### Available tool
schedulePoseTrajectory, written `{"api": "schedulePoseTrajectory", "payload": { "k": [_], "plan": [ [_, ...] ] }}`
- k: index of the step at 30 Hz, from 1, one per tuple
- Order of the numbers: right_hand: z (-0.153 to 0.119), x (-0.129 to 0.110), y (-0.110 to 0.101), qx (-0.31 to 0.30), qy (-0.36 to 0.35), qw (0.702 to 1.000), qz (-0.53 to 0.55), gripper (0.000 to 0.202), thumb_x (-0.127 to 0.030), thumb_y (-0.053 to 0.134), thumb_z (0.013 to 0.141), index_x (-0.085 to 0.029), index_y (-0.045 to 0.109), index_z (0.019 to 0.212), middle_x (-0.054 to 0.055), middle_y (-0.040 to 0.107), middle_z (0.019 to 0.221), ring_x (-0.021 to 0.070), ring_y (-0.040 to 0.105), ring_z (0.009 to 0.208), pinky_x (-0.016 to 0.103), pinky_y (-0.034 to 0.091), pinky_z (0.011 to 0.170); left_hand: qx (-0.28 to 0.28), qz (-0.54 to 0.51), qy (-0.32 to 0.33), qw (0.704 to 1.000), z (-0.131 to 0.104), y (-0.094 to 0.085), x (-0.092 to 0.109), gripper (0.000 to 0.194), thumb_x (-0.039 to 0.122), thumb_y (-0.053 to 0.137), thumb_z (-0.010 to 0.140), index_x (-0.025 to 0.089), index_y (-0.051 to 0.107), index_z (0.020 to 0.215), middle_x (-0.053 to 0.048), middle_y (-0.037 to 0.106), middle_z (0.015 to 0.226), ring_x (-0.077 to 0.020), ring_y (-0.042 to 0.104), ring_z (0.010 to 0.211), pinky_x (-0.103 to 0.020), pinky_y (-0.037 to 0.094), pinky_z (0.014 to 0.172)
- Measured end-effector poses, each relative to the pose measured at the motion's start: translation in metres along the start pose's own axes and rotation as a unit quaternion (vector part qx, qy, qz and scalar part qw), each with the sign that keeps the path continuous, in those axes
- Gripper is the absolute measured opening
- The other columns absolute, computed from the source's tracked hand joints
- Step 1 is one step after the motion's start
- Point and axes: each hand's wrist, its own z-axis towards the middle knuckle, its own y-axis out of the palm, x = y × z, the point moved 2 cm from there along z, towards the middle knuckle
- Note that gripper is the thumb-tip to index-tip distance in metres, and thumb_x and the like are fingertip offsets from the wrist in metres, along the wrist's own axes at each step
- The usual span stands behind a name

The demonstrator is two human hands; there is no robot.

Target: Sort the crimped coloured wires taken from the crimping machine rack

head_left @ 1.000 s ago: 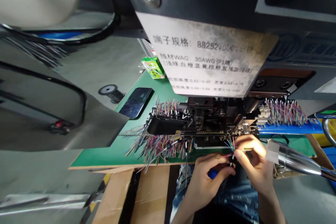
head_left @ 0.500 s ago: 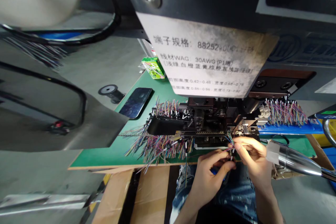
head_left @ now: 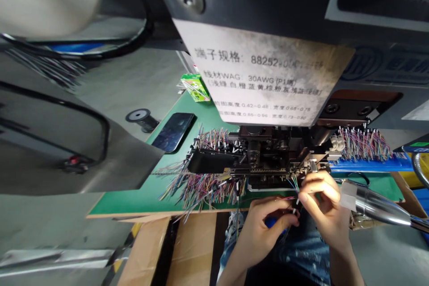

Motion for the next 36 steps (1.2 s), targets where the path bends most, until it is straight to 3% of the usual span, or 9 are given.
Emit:
{"api": "schedulePoseTrajectory", "payload": {
  "k": [4, 7, 10, 14, 19, 23, 27, 33, 36],
  "plan": [
    [-0.007, -0.001, 0.003, -0.001, 0.098, 0.992, 0.078, 0.004, -0.026, 0.075, 0.097, -0.026, 0.078, 0.093, -0.001, 0.072, 0.075, 0.0182, 0.067, 0.066, 0.031, 0.057, 0.069, -0.042, -0.016, -0.01, 0.999, 0.0, -0.002, 0.0, 0.027, 0.034, 0.077, 0.094, 0.02, 0.084, 0.072, -0.006, 0.086, 0.078, -0.0213, 0.079, 0.075, -0.025, 0.061, 0.075],
    [-0.014, 0.004, 0.006, 0.021, 0.171, 0.982, 0.081, 0.014, -0.035, 0.077, 0.096, -0.025, 0.082, 0.104, -0.002, 0.07, 0.067, 0.0197, 0.066, 0.062, 0.033, 0.056, 0.067, -0.018, -0.049, -0.03, 0.998, 0.001, 0.003, -0.006, 0.019, 0.033, 0.078, 0.092, 0.018, 0.084, 0.082, -0.008, 0.085, 0.079, -0.0219, 0.08, 0.068, -0.025, 0.063, 0.067],
    [-0.016, 0.006, 0.008, 0.035, 0.195, 0.979, 0.05, 0.018, -0.038, 0.078, 0.095, -0.023, 0.085, 0.102, 0.0, 0.072, 0.068, 0.0195, 0.062, 0.061, 0.032, 0.052, 0.061, 0.017, -0.054, -0.014, 0.998, 0.002, 0.007, -0.009, 0.013, 0.029, 0.077, 0.092, 0.018, 0.083, 0.087, -0.007, 0.084, 0.079, -0.0218, 0.08, 0.064, -0.025, 0.064, 0.061],
    [-0.013, 0.005, 0.011, 0.055, 0.204, 0.975, 0.067, 0.014, -0.033, 0.076, 0.094, -0.023, 0.084, 0.101, 0.004, 0.081, 0.082, 0.0193, 0.062, 0.061, 0.032, 0.052, 0.056, 0.046, 0.001, 0.044, 0.998, 0.003, 0.008, -0.008, 0.011, 0.021, 0.075, 0.092, 0.019, 0.084, 0.086, -0.006, 0.082, 0.076, -0.0213, 0.08, 0.068, -0.023, 0.065, 0.063],
    [-0.011, 0.001, 0.016, 0.096, 0.181, 0.974, 0.099, 0.007, -0.024, 0.075, 0.094, -0.024, 0.08, 0.099, 0.003, 0.081, 0.084, 0.0163, 0.06, 0.057, 0.03, 0.05, 0.054, 0.108, 0.057, 0.115, 0.986, 0.003, 0.012, -0.01, 0.012, 0.012, 0.075, 0.09, 0.019, 0.085, 0.092, -0.007, 0.086, 0.087, -0.0211, 0.082, 0.075, -0.024, 0.068, 0.07],
    [-0.012, 0.002, 0.018, 0.097, 0.193, 0.962, 0.169, 0.006, -0.024, 0.072, 0.096, -0.025, 0.078, 0.093, -0.003, 0.066, 0.062, 0.0129, 0.046, 0.047, 0.026, 0.04, 0.046, 0.14, 0.09, 0.179, 0.97, 0.004, 0.018, -0.011, 0.019, 0.006, 0.072, 0.091, 0.019, 0.084, 0.094, -0.005, 0.085, 0.085, -0.0195, 0.082, 0.076, -0.023, 0.067, 0.074],
    [-0.013, 0.003, 0.019, 0.077, 0.21, 0.957, 0.184, 0.016, -0.031, 0.069, 0.098, -0.025, 0.08, 0.09, -0.006, 0.049, 0.048, 0.0151, 0.042, 0.046, 0.027, 0.042, 0.046, 0.171, 0.13, 0.212, 0.954, 0.005, 0.022, -0.011, 0.022, 0.003, 0.068, 0.091, 0.019, 0.082, 0.094, -0.003, 0.081, 0.08, -0.017, 0.079, 0.07, -0.02, 0.064, 0.07],
    [-0.014, 0.003, 0.02, 0.105, 0.205, 0.966, 0.115, 0.012, -0.032, 0.078, 0.093, -0.021, 0.08, 0.095, 0.002, 0.075, 0.071, 0.0133, 0.049, 0.048, 0.028, 0.048, 0.048, 0.19, 0.158, 0.233, 0.94, 0.004, 0.022, -0.013, 0.027, -0.001, 0.066, 0.09, 0.02, 0.081, 0.097, -0.004, 0.084, 0.086, -0.0182, 0.082, 0.076, -0.021, 0.066, 0.075],
    [-0.015, 0.003, 0.019, 0.111, 0.189, 0.973, 0.075, 0.014, -0.034, 0.079, 0.092, -0.021, 0.08, 0.092, 0.001, 0.072, 0.069, 0.0128, 0.05, 0.05, 0.027, 0.046, 0.048, 0.191, 0.16, 0.234, 0.94, 0.004, 0.022, -0.012, 0.024, 0.002, 0.066, 0.092, 0.02, 0.081, 0.097, -0.005, 0.084, 0.086, -0.0192, 0.082, 0.074, -0.023, 0.067, 0.073]
  ]
}}
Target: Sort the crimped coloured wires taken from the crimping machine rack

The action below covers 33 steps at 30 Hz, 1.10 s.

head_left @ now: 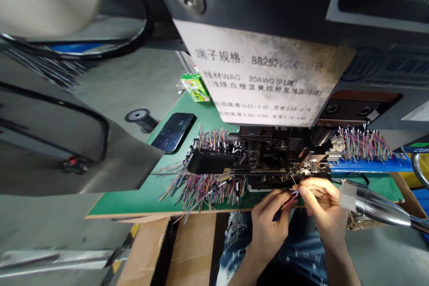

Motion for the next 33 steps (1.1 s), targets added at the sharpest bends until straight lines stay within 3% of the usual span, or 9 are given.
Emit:
{"api": "schedulePoseTrajectory", "payload": {
  "k": [2, 8, 17, 26, 29, 33],
  "plan": [
    [-0.001, 0.0, 0.0, 0.002, -0.009, 1.0, -0.016, 0.017, -0.037, 0.079, 0.093, -0.02, 0.081, 0.093, 0.001, 0.069, 0.065, 0.0133, 0.051, 0.05, 0.027, 0.046, 0.048, -0.005, 0.001, -0.004, 1.0, 0.001, 0.0, 0.001, 0.022, 0.004, 0.066, 0.093, 0.02, 0.081, 0.096, -0.005, 0.085, 0.087, -0.0203, 0.083, 0.075, -0.024, 0.068, 0.074],
    [0.0, -0.002, -0.001, -0.012, 0.0, 1.0, 0.008, 0.015, -0.034, 0.078, 0.093, -0.022, 0.085, 0.097, 0.005, 0.081, 0.077, 0.0149, 0.054, 0.054, 0.029, 0.052, 0.052, 0.006, -0.006, 0.002, 1.0, 0.001, 0.002, 0.002, 0.019, 0.005, 0.068, 0.094, 0.019, 0.082, 0.098, -0.005, 0.085, 0.087, -0.0194, 0.083, 0.076, -0.022, 0.068, 0.076],
    [0.004, 0.003, -0.002, -0.021, 0.007, 1.0, -0.001, 0.017, -0.034, 0.077, 0.093, -0.022, 0.086, 0.098, 0.003, 0.075, 0.07, 0.017, 0.058, 0.054, 0.03, 0.051, 0.051, -0.01, 0.015, -0.025, 1.0, -0.003, 0.001, -0.003, 0.018, 0.012, 0.069, 0.095, 0.019, 0.085, 0.099, -0.007, 0.087, 0.089, -0.0225, 0.084, 0.078, -0.028, 0.071, 0.076],
    [0.004, 0.009, -0.004, -0.042, 0.003, 0.999, -0.019, 0.018, -0.037, 0.074, 0.096, -0.023, 0.085, 0.101, 0.001, 0.07, 0.067, 0.0177, 0.055, 0.053, 0.031, 0.047, 0.052, 0.002, -0.015, -0.026, 1.0, -0.005, 0.001, -0.005, 0.022, 0.005, 0.072, 0.09, 0.019, 0.085, 0.1, -0.007, 0.087, 0.091, -0.0218, 0.084, 0.079, -0.026, 0.07, 0.079],
    [0.009, 0.008, -0.008, -0.056, -0.033, 0.997, -0.036, 0.015, -0.036, 0.076, 0.097, -0.025, 0.085, 0.102, 0.0, 0.068, 0.066, 0.0172, 0.057, 0.054, 0.031, 0.05, 0.055, -0.004, -0.029, -0.033, 0.999, -0.003, -0.005, -0.003, 0.021, 0.005, 0.073, 0.09, 0.02, 0.085, 0.098, -0.007, 0.087, 0.091, -0.0221, 0.084, 0.08, -0.027, 0.07, 0.078],
    [0.013, -0.004, -0.012, -0.111, -0.125, 0.984, -0.055, 0.01, -0.031, 0.078, 0.095, -0.025, 0.083, 0.089, 0.005, 0.076, 0.09, 0.0197, 0.069, 0.07, 0.031, 0.055, 0.061, -0.078, -0.072, -0.077, 0.991, 0.005, -0.015, 0.0, 0.014, 0.014, 0.074, 0.094, 0.021, 0.086, 0.09, -0.006, 0.087, 0.086, -0.0222, 0.083, 0.076, -0.027, 0.069, 0.075]
  ]
}}
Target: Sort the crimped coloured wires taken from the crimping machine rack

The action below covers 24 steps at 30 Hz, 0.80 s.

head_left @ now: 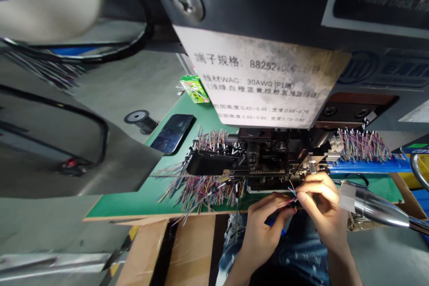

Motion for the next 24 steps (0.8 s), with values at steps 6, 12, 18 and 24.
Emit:
{"api": "schedulePoseTrajectory", "payload": {
  "k": [6, 12, 18, 24],
  "plan": [
    [-0.008, -0.003, 0.005, 0.038, 0.106, 0.99, 0.085, 0.006, -0.028, 0.076, 0.095, -0.025, 0.08, 0.098, 0.001, 0.077, 0.077, 0.0169, 0.063, 0.056, 0.03, 0.054, 0.056, -0.032, -0.034, -0.049, 0.998, 0.002, -0.004, -0.002, 0.009, 0.018, 0.08, 0.091, 0.022, 0.088, 0.088, -0.004, 0.085, 0.079, -0.0196, 0.081, 0.071, -0.022, 0.064, 0.069],
    [-0.009, 0.002, 0.008, 0.078, 0.153, 0.983, 0.06, 0.011, -0.03, 0.076, 0.092, -0.026, 0.085, 0.096, -0.001, 0.073, 0.064, 0.0166, 0.059, 0.052, 0.029, 0.052, 0.051, -0.028, -0.062, -0.075, 0.995, 0.001, 0.005, -0.007, 0.012, 0.012, 0.077, 0.088, 0.019, 0.086, 0.088, -0.005, 0.084, 0.082, -0.0174, 0.079, 0.07, -0.018, 0.062, 0.066],
    [-0.005, -0.001, 0.011, 0.071, 0.154, 0.982, 0.081, 0.01, -0.028, 0.076, 0.093, -0.029, 0.085, 0.097, -0.003, 0.071, 0.061, 0.0169, 0.063, 0.053, 0.028, 0.055, 0.052, -0.014, -0.065, -0.072, 0.995, 0.003, 0.003, -0.005, 0.011, 0.012, 0.076, 0.088, 0.018, 0.085, 0.088, -0.005, 0.083, 0.081, -0.0173, 0.079, 0.07, -0.018, 0.063, 0.066],
    [-0.003, 0.0, 0.011, 0.061, 0.143, 0.984, 0.085, 0.011, -0.027, 0.074, 0.095, -0.029, 0.085, 0.098, -0.001, 0.075, 0.067, 0.0166, 0.062, 0.054, 0.028, 0.053, 0.053, -0.015, -0.064, -0.074, 0.995, 0.002, 0.005, -0.007, 0.01, 0.013, 0.076, 0.089, 0.018, 0.084, 0.087, -0.006, 0.084, 0.083, -0.0177, 0.079, 0.068, -0.018, 0.063, 0.063]
  ]
}}
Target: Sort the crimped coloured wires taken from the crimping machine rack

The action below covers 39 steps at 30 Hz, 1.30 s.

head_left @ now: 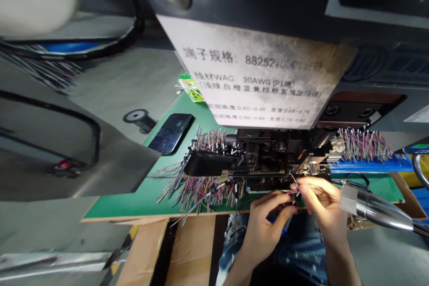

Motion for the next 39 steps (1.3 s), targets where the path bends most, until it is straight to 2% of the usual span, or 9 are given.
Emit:
{"api": "schedulePoseTrajectory", "payload": {
  "k": [5, 8, 11, 13, 16, 19, 26, 32, 39],
  "plan": [
    [-0.002, 0.004, -0.002, -0.008, -0.01, 1.0, -0.027, 0.013, -0.032, 0.073, 0.098, -0.026, 0.085, 0.1, 0.0, 0.072, 0.066, 0.0161, 0.055, 0.051, 0.028, 0.048, 0.049, 0.006, 0.019, 0.003, 1.0, -0.001, -0.002, 0.001, 0.009, 0.014, 0.077, 0.089, 0.018, 0.085, 0.089, -0.005, 0.084, 0.082, -0.0175, 0.079, 0.07, -0.018, 0.062, 0.065],
    [0.001, 0.002, -0.008, -0.015, -0.066, 0.994, -0.087, 0.012, -0.031, 0.074, 0.098, -0.026, 0.085, 0.101, 0.001, 0.072, 0.071, 0.0157, 0.055, 0.053, 0.029, 0.048, 0.051, -0.016, 0.033, -0.002, 0.999, 0.0, -0.008, 0.006, 0.009, 0.016, 0.077, 0.09, 0.019, 0.084, 0.086, -0.003, 0.082, 0.078, -0.0165, 0.078, 0.067, -0.018, 0.061, 0.066],
    [0.006, -0.008, -0.014, -0.06, -0.176, 0.974, -0.129, 0.007, -0.025, 0.077, 0.096, -0.027, 0.083, 0.094, 0.003, 0.075, 0.088, 0.0191, 0.067, 0.072, 0.03, 0.054, 0.064, -0.052, 0.053, -0.014, 0.997, 0.0, -0.017, 0.013, 0.01, 0.016, 0.078, 0.09, 0.02, 0.083, 0.082, -0.001, 0.082, 0.075, -0.0159, 0.077, 0.066, -0.018, 0.06, 0.067],
    [0.006, -0.013, -0.016, -0.093, -0.196, 0.967, -0.136, 0.011, -0.022, 0.077, 0.095, -0.026, 0.079, 0.085, 0.005, 0.076, 0.095, 0.0219, 0.071, 0.086, 0.032, 0.056, 0.073, -0.078, 0.074, -0.016, 0.994, 0.0, -0.021, 0.017, 0.013, 0.015, 0.079, 0.09, 0.021, 0.083, 0.078, 0.0, 0.082, 0.074, -0.0161, 0.077, 0.069, -0.019, 0.059, 0.07],
    [0.002, -0.013, -0.015, -0.098, -0.111, 0.985, -0.092, 0.011, -0.023, 0.074, 0.098, -0.025, 0.076, 0.087, 0.004, 0.077, 0.09, 0.021, 0.072, 0.081, 0.032, 0.056, 0.071, -0.085, 0.099, -0.002, 0.991, 0.001, -0.023, 0.019, 0.017, 0.014, 0.078, 0.091, 0.021, 0.083, 0.076, 0.001, 0.08, 0.072, -0.0161, 0.077, 0.069, -0.019, 0.058, 0.07],
    [-0.003, -0.008, -0.01, -0.069, -0.036, 0.997, -0.011, 0.005, -0.028, 0.076, 0.098, -0.025, 0.076, 0.094, 0.002, 0.08, 0.082, 0.0173, 0.067, 0.064, 0.028, 0.05, 0.055, -0.066, 0.101, 0.026, 0.992, 0.003, -0.018, 0.017, 0.016, 0.013, 0.076, 0.092, 0.021, 0.084, 0.081, 0.0, 0.079, 0.07, -0.0158, 0.076, 0.065, -0.018, 0.058, 0.065],
    [-0.004, 0.001, -0.001, -0.035, 0.026, 0.998, 0.055, 0.012, -0.034, 0.073, 0.099, -0.025, 0.08, 0.095, 0.001, 0.08, 0.072, 0.0131, 0.047, 0.041, 0.028, 0.038, 0.039, 0.004, 0.071, 0.086, 0.994, 0.002, -0.005, 0.005, 0.018, 0.007, 0.073, 0.091, 0.02, 0.085, 0.094, -0.004, 0.084, 0.082, -0.0179, 0.08, 0.072, -0.02, 0.063, 0.07],
    [-0.003, 0.002, 0.0, 0.004, 0.031, 0.999, 0.031, 0.009, -0.03, 0.075, 0.095, -0.027, 0.083, 0.097, 0.003, 0.086, 0.085, 0.0208, 0.072, 0.062, 0.031, 0.06, 0.054, 0.016, 0.055, 0.071, 0.996, 0.002, -0.001, -0.001, 0.017, 0.007, 0.073, 0.09, 0.019, 0.085, 0.094, -0.005, 0.085, 0.086, -0.0194, 0.081, 0.075, -0.021, 0.065, 0.067],
    [-0.001, -0.002, 0.001, -0.011, 0.019, 1.0, 0.016, 0.01, -0.029, 0.073, 0.097, -0.028, 0.083, 0.099, 0.004, 0.086, 0.087, 0.0247, 0.078, 0.071, 0.037, 0.066, 0.064, 0.016, 0.051, 0.046, 0.997, 0.0, -0.003, 0.0, 0.016, 0.009, 0.074, 0.09, 0.02, 0.085, 0.094, -0.007, 0.086, 0.089, -0.0209, 0.082, 0.076, -0.024, 0.066, 0.066]
  ]
}}
